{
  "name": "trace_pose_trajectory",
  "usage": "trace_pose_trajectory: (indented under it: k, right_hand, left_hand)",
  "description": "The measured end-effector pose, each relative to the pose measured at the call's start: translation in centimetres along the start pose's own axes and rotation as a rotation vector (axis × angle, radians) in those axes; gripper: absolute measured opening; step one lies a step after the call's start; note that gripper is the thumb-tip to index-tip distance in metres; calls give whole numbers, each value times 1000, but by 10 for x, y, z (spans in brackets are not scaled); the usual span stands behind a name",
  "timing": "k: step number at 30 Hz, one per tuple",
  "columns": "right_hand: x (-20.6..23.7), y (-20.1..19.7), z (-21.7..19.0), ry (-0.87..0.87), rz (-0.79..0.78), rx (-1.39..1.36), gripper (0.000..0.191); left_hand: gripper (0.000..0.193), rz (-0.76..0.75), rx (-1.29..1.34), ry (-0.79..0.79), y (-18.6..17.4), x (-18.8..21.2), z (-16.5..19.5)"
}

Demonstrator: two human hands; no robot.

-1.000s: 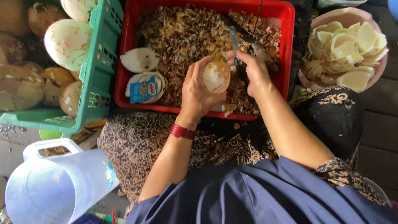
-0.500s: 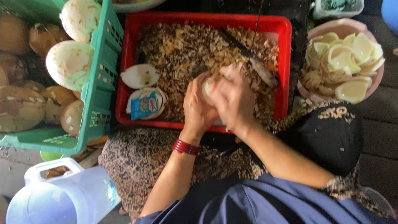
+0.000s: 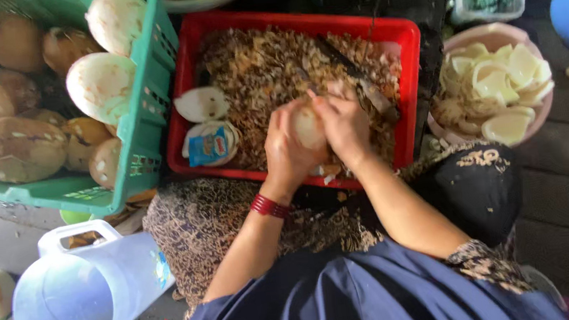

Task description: The person sits on the floor and peels the outer husk off coconuts with a small knife, letting the husk pieces fall into a red tray. They rotate each coconut while cutting, dip finished coconuts in a water bowl, and place the peeled coconuts into a green crate.

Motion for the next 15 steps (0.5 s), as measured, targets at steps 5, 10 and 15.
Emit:
trace_pose_trajectory:
  k: [5, 10, 15]
  right_hand:
    - [-40, -1, 31, 273, -176, -523, 32]
    - [3, 0, 15, -311, 21, -112, 32]
    - [-2, -4, -27, 89, -97, -334, 31]
  left_hand:
    - [91, 25, -103, 199, -3, 2, 3]
    - [93, -72, 85, -119, 0, -8, -15]
    - [81, -74, 65, -79, 5, -8, -14]
Point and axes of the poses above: each hand's wrist, its own x-axis away from the middle knuckle, its own y-axis out of the palm, z = x × y, the point moved 1 cm from there along -x, towards the middle knuckle, and after that the axes turned 14 degrees about z, right-handed, at the moved point
